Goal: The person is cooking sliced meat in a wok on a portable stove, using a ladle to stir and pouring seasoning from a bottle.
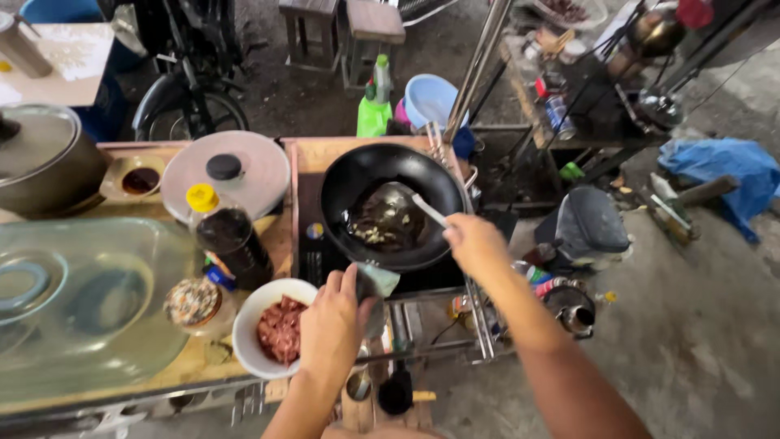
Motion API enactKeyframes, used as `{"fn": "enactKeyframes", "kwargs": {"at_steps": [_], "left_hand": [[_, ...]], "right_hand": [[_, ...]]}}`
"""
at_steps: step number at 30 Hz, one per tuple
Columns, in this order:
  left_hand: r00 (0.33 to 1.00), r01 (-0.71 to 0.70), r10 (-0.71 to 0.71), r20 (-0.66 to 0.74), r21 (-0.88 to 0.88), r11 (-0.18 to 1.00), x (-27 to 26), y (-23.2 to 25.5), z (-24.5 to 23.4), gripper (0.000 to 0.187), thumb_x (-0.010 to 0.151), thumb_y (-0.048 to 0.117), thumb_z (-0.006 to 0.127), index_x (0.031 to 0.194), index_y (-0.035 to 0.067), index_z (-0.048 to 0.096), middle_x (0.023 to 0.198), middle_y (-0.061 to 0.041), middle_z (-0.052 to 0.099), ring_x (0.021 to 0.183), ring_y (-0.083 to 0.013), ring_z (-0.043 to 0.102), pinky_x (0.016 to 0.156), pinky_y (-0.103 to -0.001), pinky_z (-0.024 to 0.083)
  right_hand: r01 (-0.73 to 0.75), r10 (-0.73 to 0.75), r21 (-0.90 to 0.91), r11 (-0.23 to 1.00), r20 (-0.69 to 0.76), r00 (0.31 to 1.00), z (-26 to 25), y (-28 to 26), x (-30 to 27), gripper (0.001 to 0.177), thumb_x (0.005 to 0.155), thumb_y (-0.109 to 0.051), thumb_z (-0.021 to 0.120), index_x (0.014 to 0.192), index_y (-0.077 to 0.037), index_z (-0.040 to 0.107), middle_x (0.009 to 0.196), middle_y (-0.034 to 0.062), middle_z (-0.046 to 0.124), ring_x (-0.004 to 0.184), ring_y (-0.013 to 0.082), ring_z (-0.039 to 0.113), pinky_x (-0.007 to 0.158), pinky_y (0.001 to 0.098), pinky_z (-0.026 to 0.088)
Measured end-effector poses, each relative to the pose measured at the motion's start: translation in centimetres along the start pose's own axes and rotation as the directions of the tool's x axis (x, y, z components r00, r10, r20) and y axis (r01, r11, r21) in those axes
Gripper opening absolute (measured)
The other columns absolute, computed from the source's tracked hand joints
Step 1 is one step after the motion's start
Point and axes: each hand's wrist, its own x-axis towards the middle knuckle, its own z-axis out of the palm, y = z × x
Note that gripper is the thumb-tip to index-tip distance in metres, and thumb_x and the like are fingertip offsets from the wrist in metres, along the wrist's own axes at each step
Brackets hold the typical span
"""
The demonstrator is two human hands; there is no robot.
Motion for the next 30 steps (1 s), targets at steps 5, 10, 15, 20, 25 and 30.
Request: {"fn": "enactKeyframes", "kwargs": {"at_steps": [5,10,15,20,25,30], "left_hand": [[1.0,0.01,-0.01,0.009,-0.004,1.0,-0.1,0.2,-0.1,0.057,0.084,0.032,0.074,0.131,0.006,0.056,0.104,-0.01,0.063,0.094,-0.0301,0.067,0.07,-0.043,0.058],[1.0,0.014,-0.014,0.019,0.01,1.0,0.2,0.2,-0.2,0.057,0.085,0.035,0.073,0.131,0.007,0.056,0.104,-0.01,0.063,0.094,-0.0296,0.067,0.071,-0.043,0.057],[0.996,-0.029,0.026,0.084,0.037,0.999,0.5,0.0,-0.4,0.065,0.087,0.036,0.072,0.14,0.006,0.052,0.105,-0.01,0.061,0.095,-0.0274,0.067,0.072,-0.04,0.058],[0.985,-0.133,0.124,0.12,0.069,0.989,1.1,-0.5,-0.5,0.065,0.087,0.035,0.071,0.137,-0.001,0.048,0.107,-0.011,0.059,0.099,-0.0272,0.064,0.075,-0.038,0.058],[0.987,-0.111,0.104,0.122,0.055,0.992,1.2,-0.4,-0.4,0.066,0.087,0.032,0.072,0.139,0.0,0.047,0.108,-0.011,0.059,0.1,-0.0269,0.064,0.076,-0.037,0.058],[0.992,-0.109,0.106,0.069,0.042,0.993,0.6,-0.2,-0.1,0.066,0.083,0.028,0.075,0.138,0.002,0.049,0.109,-0.01,0.058,0.1,-0.0281,0.064,0.075,-0.039,0.058]], "right_hand": [[-0.092,0.076,0.116,0.989,0.14,0.987,-1.4,-2.5,-0.8,0.027,0.091,-0.026,0.068,0.116,-0.018,0.073,0.1,0.0148,0.076,0.092,0.0335,0.073,0.081,0.0427,0.056],[-0.107,0.106,0.178,0.978,0.017,0.994,-5.0,-3.8,-0.9,0.033,0.093,-0.027,0.066,0.125,-0.019,0.069,0.098,0.0155,0.076,0.087,0.0311,0.075,0.076,0.0408,0.057],[0.039,-0.042,0.048,0.998,0.075,0.996,-5.6,-2.0,-0.6,0.034,0.094,-0.025,0.064,0.127,-0.017,0.068,0.102,0.0174,0.076,0.094,0.0366,0.071,0.078,0.0442,0.054],[-0.061,0.041,0.091,0.994,0.201,0.979,-5.4,-0.7,-0.2,0.037,0.093,-0.032,0.066,0.127,-0.019,0.067,0.097,0.0134,0.078,0.09,0.0316,0.074,0.076,0.0417,0.055],[-0.125,0.08,0.139,0.982,0.294,0.953,-4.3,-1.1,-1.3,0.049,0.089,-0.036,0.069,0.136,-0.022,0.061,0.083,0.0111,0.076,0.078,0.027,0.074,0.072,0.0393,0.055],[-0.177,0.132,0.152,0.972,0.267,0.955,-2.5,-1.4,-3.9,0.064,0.082,-0.037,0.076,0.141,-0.024,0.056,0.079,0.0098,0.076,0.072,0.0262,0.072,0.069,0.0398,0.054]]}}
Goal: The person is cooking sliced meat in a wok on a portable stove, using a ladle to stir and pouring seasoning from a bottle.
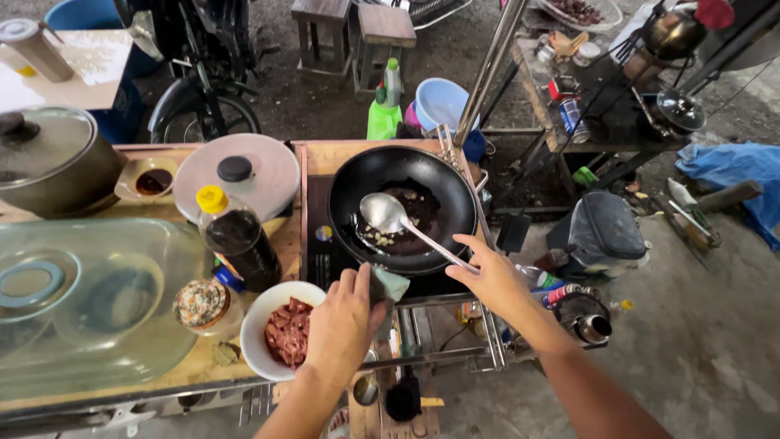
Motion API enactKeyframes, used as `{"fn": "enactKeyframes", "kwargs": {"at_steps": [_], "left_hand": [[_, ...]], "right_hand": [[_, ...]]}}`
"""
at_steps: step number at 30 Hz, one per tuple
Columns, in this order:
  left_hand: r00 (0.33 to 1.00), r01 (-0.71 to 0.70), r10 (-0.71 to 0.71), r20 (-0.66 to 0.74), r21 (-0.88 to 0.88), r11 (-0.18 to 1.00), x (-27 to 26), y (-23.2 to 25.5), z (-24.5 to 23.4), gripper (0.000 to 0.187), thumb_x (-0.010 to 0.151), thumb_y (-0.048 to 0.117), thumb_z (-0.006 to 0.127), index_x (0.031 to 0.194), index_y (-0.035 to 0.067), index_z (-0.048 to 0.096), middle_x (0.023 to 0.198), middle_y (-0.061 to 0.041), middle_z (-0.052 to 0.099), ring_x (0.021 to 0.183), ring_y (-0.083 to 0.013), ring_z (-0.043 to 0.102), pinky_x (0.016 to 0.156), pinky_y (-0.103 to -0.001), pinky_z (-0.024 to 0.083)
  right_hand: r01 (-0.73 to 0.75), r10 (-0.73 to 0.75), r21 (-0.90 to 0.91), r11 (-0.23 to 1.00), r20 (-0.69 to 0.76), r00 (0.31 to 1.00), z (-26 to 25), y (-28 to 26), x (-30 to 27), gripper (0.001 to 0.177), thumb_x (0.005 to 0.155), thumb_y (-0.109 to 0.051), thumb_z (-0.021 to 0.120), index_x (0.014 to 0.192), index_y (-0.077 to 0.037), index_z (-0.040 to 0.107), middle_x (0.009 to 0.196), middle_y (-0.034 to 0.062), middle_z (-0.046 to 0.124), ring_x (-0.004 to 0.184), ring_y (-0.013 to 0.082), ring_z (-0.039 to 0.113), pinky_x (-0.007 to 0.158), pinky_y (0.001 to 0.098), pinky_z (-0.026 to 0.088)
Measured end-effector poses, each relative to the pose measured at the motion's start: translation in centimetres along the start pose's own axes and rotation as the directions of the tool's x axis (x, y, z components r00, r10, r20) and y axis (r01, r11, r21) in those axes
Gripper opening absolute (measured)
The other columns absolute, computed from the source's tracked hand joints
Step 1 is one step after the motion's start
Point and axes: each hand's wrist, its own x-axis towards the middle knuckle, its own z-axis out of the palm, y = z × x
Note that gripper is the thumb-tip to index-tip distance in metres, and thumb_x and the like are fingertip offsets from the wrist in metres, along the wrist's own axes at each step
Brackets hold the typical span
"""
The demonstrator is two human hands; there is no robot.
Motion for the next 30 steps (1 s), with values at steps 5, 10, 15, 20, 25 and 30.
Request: {"fn": "enactKeyframes", "kwargs": {"at_steps": [5,10,15,20,25,30], "left_hand": [[0.999,0.036,-0.035,0.009,-0.015,0.999,-0.2,0.2,0.2,0.066,0.083,0.028,0.075,0.139,0.003,0.048,0.11,-0.01,0.058,0.101,-0.0285,0.064,0.074,-0.041,0.058],[0.999,0.039,-0.039,-0.01,0.014,0.999,-0.2,0.5,0.1,0.065,0.085,0.029,0.074,0.139,0.004,0.048,0.111,-0.01,0.059,0.101,-0.0283,0.064,0.074,-0.041,0.058],[1.0,0.029,-0.029,-0.002,0.045,0.999,-0.3,0.6,0.1,0.067,0.084,0.029,0.075,0.139,0.002,0.048,0.11,-0.011,0.059,0.102,-0.0284,0.064,0.075,-0.039,0.058],[0.998,0.05,-0.048,-0.029,0.048,0.998,-0.7,0.8,0.7,0.066,0.084,0.03,0.075,0.138,0.002,0.048,0.111,-0.012,0.059,0.103,-0.0294,0.063,0.077,-0.039,0.058],[0.997,0.044,-0.041,-0.064,0.046,0.998,-0.7,0.9,1.1,0.059,0.082,0.027,0.077,0.129,0.002,0.051,0.11,-0.013,0.06,0.102,-0.0315,0.063,0.077,-0.041,0.057],[0.999,0.051,-0.052,0.001,0.103,0.993,0.0,0.8,1.3,0.046,0.08,0.026,0.078,0.113,0.004,0.053,0.106,-0.013,0.062,0.1,-0.0319,0.065,0.077,-0.043,0.058]], "right_hand": [[0.011,-0.009,0.034,0.999,-0.046,0.999,1.0,0.9,-1.4,0.062,0.084,-0.035,0.076,0.141,-0.022,0.057,0.084,0.008,0.077,0.075,0.026,0.074,0.07,0.0385,0.054],[-0.023,0.026,0.1,0.995,-0.024,0.999,0.8,0.9,-2.4,0.059,0.086,-0.033,0.073,0.142,-0.022,0.057,0.084,0.008,0.077,0.073,0.0249,0.077,0.069,0.037,0.055],[-0.031,0.033,0.122,0.992,-0.019,0.999,0.7,0.7,-3.3,0.056,0.089,-0.03,0.07,0.142,-0.02,0.057,0.076,0.0086,0.075,0.067,0.0214,0.073,0.066,0.0361,0.053],[0.011,-0.002,0.125,0.992,-0.07,0.998,1.1,1.4,-3.8,0.052,0.089,-0.028,0.072,0.138,-0.016,0.06,0.072,0.007,0.071,0.062,0.0182,0.065,0.063,0.0344,0.051],[0.044,-0.031,0.141,0.989,-0.094,0.995,1.7,2.7,-4.1,0.05,0.089,-0.028,0.073,0.136,-0.016,0.062,0.07,0.008,0.07,0.061,0.0172,0.063,0.061,0.0336,0.05],[0.044,-0.032,0.131,0.99,-0.095,0.995,2.3,3.6,-4.0,0.047,0.091,-0.028,0.072,0.135,-0.015,0.063,0.072,0.0105,0.07,0.063,0.018,0.063,0.063,0.0337,0.05]]}}
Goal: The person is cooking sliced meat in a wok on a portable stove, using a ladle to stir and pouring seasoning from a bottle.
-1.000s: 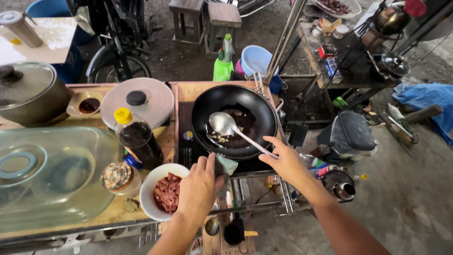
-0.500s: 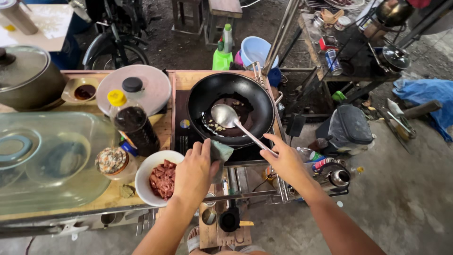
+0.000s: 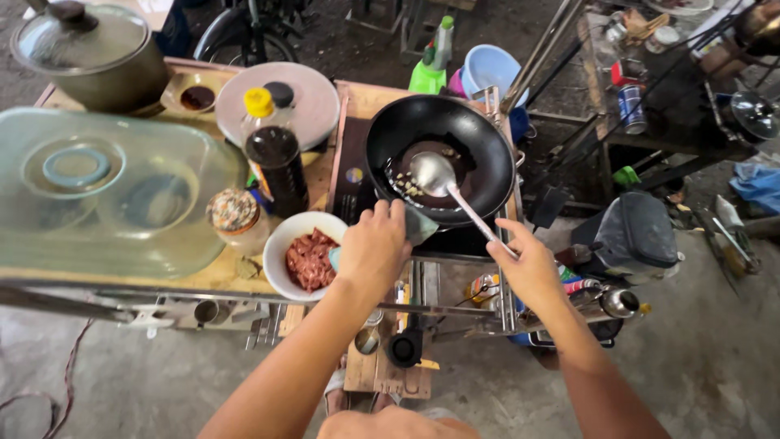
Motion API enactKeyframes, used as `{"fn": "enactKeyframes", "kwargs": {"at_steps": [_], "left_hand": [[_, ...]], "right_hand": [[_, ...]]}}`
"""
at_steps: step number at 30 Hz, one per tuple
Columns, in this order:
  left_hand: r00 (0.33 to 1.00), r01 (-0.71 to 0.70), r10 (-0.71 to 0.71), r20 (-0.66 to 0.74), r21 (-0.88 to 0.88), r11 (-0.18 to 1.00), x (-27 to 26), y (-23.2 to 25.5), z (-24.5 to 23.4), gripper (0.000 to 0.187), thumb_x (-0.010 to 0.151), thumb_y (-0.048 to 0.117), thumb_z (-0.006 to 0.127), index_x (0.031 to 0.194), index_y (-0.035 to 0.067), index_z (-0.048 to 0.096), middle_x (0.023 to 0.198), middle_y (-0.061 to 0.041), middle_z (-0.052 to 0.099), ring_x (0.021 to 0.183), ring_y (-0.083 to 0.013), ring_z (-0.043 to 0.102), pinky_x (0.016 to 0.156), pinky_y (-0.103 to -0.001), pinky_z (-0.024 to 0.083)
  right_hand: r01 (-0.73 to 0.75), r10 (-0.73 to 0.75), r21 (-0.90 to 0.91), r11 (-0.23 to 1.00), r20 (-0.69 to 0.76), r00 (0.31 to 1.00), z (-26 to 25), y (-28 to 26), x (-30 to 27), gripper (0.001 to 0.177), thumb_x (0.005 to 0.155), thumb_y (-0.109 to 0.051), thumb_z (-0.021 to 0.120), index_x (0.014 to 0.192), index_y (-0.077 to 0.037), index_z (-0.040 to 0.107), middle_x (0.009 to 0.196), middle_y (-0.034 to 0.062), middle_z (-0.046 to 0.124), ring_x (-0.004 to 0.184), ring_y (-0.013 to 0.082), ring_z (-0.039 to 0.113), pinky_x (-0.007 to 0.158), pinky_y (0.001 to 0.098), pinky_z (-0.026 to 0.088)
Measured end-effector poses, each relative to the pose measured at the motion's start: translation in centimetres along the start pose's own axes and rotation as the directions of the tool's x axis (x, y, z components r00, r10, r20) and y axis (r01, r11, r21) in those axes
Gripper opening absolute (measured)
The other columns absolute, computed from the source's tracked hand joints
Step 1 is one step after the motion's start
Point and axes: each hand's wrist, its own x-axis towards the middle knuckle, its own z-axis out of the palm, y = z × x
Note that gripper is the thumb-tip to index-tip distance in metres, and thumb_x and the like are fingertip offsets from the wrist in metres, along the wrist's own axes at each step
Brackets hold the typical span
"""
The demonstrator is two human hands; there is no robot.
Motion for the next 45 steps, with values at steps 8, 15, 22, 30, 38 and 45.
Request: {"fn": "enactKeyframes", "kwargs": {"at_steps": [8,15,22,30,38,45], "left_hand": [[0.996,0.036,-0.035,-0.079,0.011,0.999,-0.4,0.5,0.4,0.048,0.084,0.031,0.078,0.114,0.003,0.054,0.108,-0.015,0.063,0.099,-0.0324,0.066,0.073,-0.042,0.059],[0.992,0.027,-0.03,-0.121,-0.024,0.999,-0.4,0.5,0.2,0.051,0.084,0.035,0.077,0.117,0.003,0.055,0.11,-0.014,0.063,0.098,-0.0315,0.067,0.073,-0.041,0.059],[0.998,0.022,-0.02,-0.056,0.039,0.999,0.1,0.3,0.0,0.048,0.085,0.036,0.077,0.114,0.003,0.056,0.107,-0.014,0.065,0.096,-0.0304,0.069,0.073,-0.04,0.06],[0.999,0.013,-0.011,-0.038,0.057,0.998,0.5,-0.2,0.9,0.047,0.083,0.037,0.078,0.109,0.004,0.059,0.102,-0.013,0.067,0.093,-0.0292,0.07,0.072,-0.04,0.06],[0.996,0.019,-0.004,-0.088,0.165,0.986,2.1,-0.3,3.8,0.027,0.086,0.02,0.074,0.104,0.004,0.064,0.097,-0.012,0.07,0.086,-0.0267,0.073,0.069,-0.037,0.06],[0.998,0.003,0.006,-0.067,0.137,0.991,1.6,-0.3,3.3,0.037,0.084,0.027,0.076,0.107,0.001,0.063,0.099,-0.013,0.069,0.09,-0.0267,0.072,0.068,-0.036,0.059]], "right_hand": [[-0.014,0.015,-0.061,0.998,0.013,1.0,0.7,-0.1,-0.3,0.037,0.095,-0.031,0.067,0.129,-0.02,0.068,0.084,0.0094,0.074,0.073,0.0219,0.069,0.071,0.0365,0.054],[-0.073,0.074,-0.067,0.995,0.021,0.997,0.7,-1.1,-0.5,0.037,0.097,-0.03,0.065,0.133,-0.023,0.066,0.093,0.0144,0.075,0.084,0.0284,0.072,0.079,0.0392,0.054],[0.005,-0.003,-0.128,0.992,0.012,1.0,0.1,-1.5,0.4,0.035,0.094,-0.03,0.067,0.128,-0.023,0.069,0.104,0.014,0.076,0.095,0.0293,0.074,0.084,0.0405,0.055],[-0.007,0.031,-0.29,0.957,0.08,0.996,-0.8,-3.8,1.9,0.03,0.093,-0.031,0.067,0.123,-0.028,0.073,0.104,0.0139,0.078,0.1,0.0332,0.074,0.086,0.043,0.055],[0.037,-0.022,-0.178,0.983,0.084,0.996,-1.9,-4.2,3.3,0.032,0.092,-0.028,0.067,0.122,-0.019,0.073,0.092,0.0127,0.079,0.089,0.0306,0.077,0.08,0.0428,0.057],[-0.001,0.03,-0.267,0.964,0.106,0.994,-1.1,-3.3,2.6,0.034,0.092,-0.029,0.069,0.125,-0.02,0.073,0.097,0.014,0.078,0.091,0.0289,0.075,0.083,0.0416,0.056]]}}
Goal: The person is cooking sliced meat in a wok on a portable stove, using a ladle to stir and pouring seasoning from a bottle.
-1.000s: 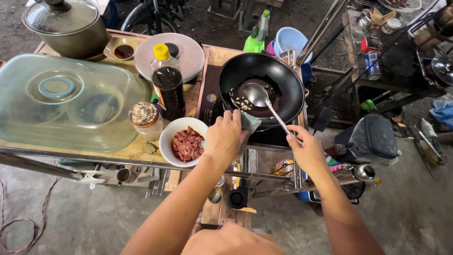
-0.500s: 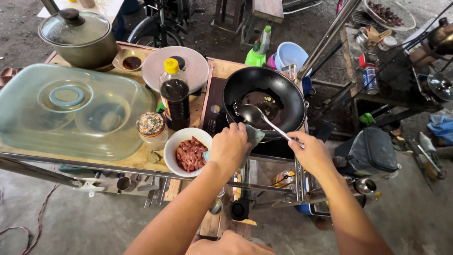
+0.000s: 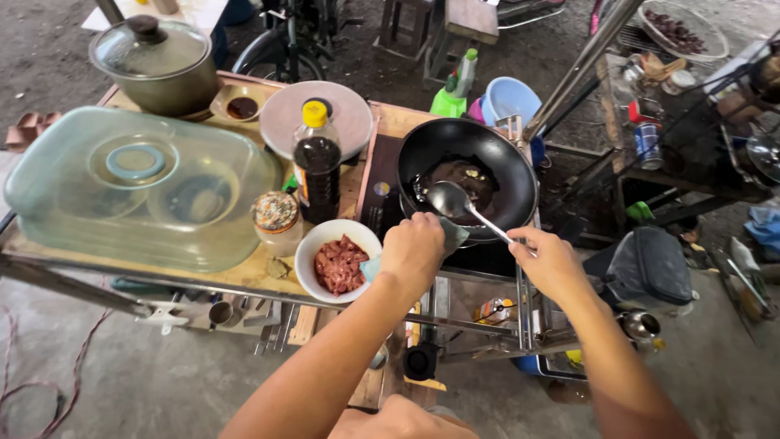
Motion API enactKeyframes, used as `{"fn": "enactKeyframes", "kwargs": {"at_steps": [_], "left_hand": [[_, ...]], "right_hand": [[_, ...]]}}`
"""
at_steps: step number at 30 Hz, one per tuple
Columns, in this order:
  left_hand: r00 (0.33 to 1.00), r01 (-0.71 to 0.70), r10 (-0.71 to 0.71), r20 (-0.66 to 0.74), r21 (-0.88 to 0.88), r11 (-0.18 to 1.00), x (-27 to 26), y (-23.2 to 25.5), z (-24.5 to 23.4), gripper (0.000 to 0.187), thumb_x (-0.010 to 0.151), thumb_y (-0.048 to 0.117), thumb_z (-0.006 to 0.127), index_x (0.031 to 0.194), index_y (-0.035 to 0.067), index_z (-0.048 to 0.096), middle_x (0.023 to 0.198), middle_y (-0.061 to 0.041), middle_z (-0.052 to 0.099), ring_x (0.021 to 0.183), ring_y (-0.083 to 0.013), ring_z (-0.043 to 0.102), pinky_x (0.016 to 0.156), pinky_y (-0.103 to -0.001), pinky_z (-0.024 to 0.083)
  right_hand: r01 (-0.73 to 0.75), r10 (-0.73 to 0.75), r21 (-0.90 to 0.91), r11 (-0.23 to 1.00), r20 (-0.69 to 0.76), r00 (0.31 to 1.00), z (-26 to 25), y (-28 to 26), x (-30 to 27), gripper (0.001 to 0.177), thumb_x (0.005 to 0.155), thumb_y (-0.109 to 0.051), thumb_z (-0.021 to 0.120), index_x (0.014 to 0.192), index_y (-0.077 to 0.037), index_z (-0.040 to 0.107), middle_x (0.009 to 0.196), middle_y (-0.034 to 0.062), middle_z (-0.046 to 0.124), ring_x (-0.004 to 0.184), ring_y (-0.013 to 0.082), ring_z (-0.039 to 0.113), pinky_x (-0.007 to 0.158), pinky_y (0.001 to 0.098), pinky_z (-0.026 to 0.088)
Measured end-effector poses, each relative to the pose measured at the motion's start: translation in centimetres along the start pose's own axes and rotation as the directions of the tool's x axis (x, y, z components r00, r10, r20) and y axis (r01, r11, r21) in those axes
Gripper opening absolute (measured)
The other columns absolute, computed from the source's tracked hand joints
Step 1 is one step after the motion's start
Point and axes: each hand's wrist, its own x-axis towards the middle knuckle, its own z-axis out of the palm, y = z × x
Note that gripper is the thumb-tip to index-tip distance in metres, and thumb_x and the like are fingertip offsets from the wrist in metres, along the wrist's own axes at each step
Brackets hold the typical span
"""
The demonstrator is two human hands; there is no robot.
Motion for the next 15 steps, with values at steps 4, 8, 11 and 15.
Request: {"fn": "enactKeyframes", "kwargs": {"at_steps": [4,8,11,15], "left_hand": [[1.0,0.004,-0.004,0.029,-0.004,1.0,0.1,0.2,-0.8,0.042,0.084,0.03,0.077,0.11,0.001,0.062,0.101,-0.013,0.068,0.091,-0.0267,0.071,0.069,-0.037,0.059],[0.999,0.004,-0.004,0.034,-0.015,1.0,-0.3,0.0,-1.3,0.042,0.084,0.031,0.076,0.109,0.001,0.062,0.101,-0.013,0.067,0.091,-0.0273,0.07,0.069,-0.037,0.059],[0.999,0.011,-0.011,-0.041,0.011,1.0,-0.6,0.2,-1.0,0.028,0.087,0.02,0.071,0.107,0.002,0.062,0.101,-0.011,0.067,0.092,-0.0256,0.07,0.068,-0.036,0.06],[0.996,-0.014,0.017,-0.093,0.035,0.999,-0.9,0.1,-0.7,0.033,0.082,0.012,0.068,0.112,-0.001,0.06,0.099,-0.011,0.065,0.09,-0.0253,0.069,0.064,-0.034,0.06]], "right_hand": [[0.024,-0.027,-0.029,0.999,-0.117,0.993,-0.7,0.1,0.8,0.033,0.094,-0.028,0.068,0.125,-0.018,0.073,0.104,0.0148,0.077,0.094,0.0312,0.074,0.082,0.0416,0.056],[-0.071,0.07,0.039,0.997,0.021,0.997,-1.8,-0.7,-0.1,0.033,0.093,-0.028,0.067,0.124,-0.021,0.073,0.096,0.0155,0.08,0.088,0.0325,0.077,0.08,0.0429,0.058],[-0.042,0.04,0.05,0.998,0.039,0.998,-1.1,-0.3,-0.2,0.031,0.091,-0.028,0.069,0.12,-0.021,0.075,0.092,0.0152,0.081,0.086,0.0307,0.079,0.081,0.042,0.059],[0.05,-0.047,0.023,0.998,-0.123,0.991,0.3,1.2,2.3,0.031,0.09,-0.027,0.071,0.119,-0.018,0.073,0.098,0.0153,0.078,0.09,0.0326,0.076,0.08,0.0436,0.058]]}}
